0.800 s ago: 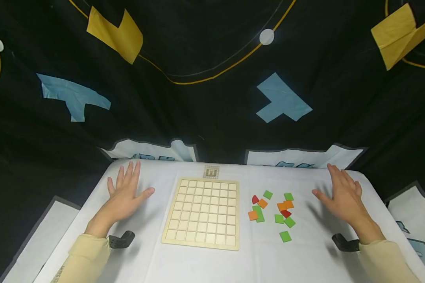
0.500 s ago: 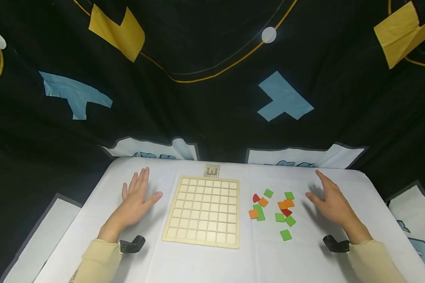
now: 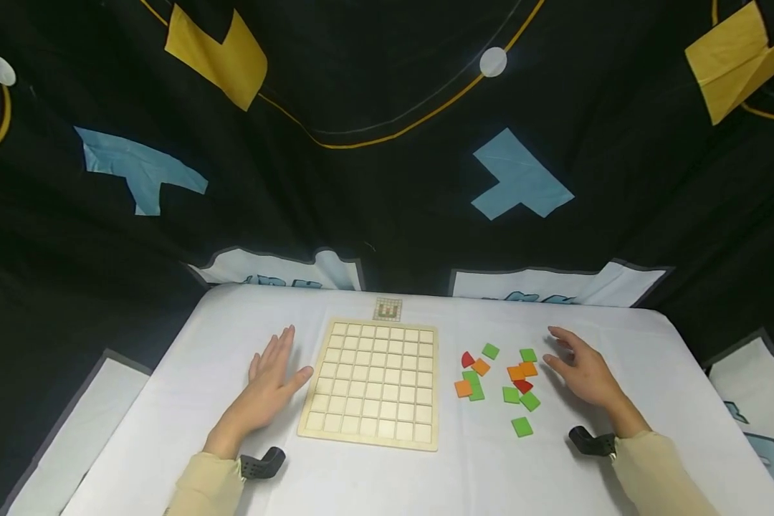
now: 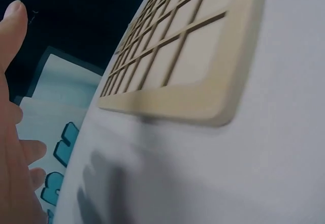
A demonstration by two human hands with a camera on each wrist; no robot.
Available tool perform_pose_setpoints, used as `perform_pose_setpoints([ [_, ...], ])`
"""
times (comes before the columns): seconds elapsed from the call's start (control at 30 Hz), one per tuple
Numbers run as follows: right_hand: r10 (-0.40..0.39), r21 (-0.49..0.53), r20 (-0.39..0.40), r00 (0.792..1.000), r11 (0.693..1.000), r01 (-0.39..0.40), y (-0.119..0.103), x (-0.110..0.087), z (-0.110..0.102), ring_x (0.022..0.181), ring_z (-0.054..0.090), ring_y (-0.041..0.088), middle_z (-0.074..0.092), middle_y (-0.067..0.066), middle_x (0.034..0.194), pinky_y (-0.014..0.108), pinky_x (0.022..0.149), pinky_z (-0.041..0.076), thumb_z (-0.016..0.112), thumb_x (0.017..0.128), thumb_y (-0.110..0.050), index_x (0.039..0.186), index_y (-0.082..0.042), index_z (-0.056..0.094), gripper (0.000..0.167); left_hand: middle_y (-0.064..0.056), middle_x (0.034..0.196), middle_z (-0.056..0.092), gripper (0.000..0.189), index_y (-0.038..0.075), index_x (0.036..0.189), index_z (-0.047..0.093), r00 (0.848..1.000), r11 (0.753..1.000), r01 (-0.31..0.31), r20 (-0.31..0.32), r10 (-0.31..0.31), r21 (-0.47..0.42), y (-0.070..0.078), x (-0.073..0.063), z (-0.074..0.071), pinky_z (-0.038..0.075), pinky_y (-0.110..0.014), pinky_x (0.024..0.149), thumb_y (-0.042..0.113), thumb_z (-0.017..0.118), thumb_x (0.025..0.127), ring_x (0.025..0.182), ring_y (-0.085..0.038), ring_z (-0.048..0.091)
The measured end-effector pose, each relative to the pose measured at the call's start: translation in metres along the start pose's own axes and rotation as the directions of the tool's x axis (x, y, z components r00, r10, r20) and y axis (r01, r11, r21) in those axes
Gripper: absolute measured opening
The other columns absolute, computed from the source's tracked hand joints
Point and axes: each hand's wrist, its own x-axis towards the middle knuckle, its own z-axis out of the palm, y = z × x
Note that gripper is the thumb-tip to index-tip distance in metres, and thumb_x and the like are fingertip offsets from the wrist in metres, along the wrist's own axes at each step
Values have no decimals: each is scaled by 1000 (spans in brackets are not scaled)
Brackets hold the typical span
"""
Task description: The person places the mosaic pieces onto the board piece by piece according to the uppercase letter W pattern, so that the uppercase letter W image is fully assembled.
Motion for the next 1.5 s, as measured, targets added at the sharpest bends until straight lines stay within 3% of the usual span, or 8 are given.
perform_pose_setpoints([
  [0.37,-93,-17,42,995,995,94,-2,9,12,131,47,47,51,28,141,61,106,41,65,92,-1,135,2,58,43,-19,166,17,78,5,161,16,999,997,-25,42,28,-68,5,-7,21,-5,-70,114,45,50,103,152,-43,4],
  [0.57,-112,-40,77,991,993,116,-1,14,13,121,54,45,56,26,134,61,102,45,67,90,0,131,1,63,41,-18,165,20,78,3,160,20,999,994,-29,41,33,-106,6,-9,29,-9,-70,113,42,55,102,153,-42,4],
  [0.87,-107,-53,105,989,992,113,1,18,12,116,55,42,58,24,129,60,101,46,69,91,-3,127,-2,66,37,-18,165,21,81,1,159,23,998,995,-32,45,36,-93,8,-9,37,-12,-69,113,43,58,99,152,-43,4],
  [1.23,-98,-53,115,989,993,105,2,20,13,117,55,43,57,24,127,61,102,45,71,91,-6,120,-2,69,30,-18,164,22,98,-1,157,26,994,995,-75,80,80,-66,7,-12,37,-13,-70,112,49,72,87,152,-43,11],
  [1.5,-82,-73,106,991,993,90,1,20,15,117,54,43,58,24,126,60,102,45,71,91,-6,119,-2,68,29,-20,165,17,125,-5,157,23,988,996,-91,123,92,-8,6,-12,37,-10,-71,112,63,81,70,152,-42,10],
])
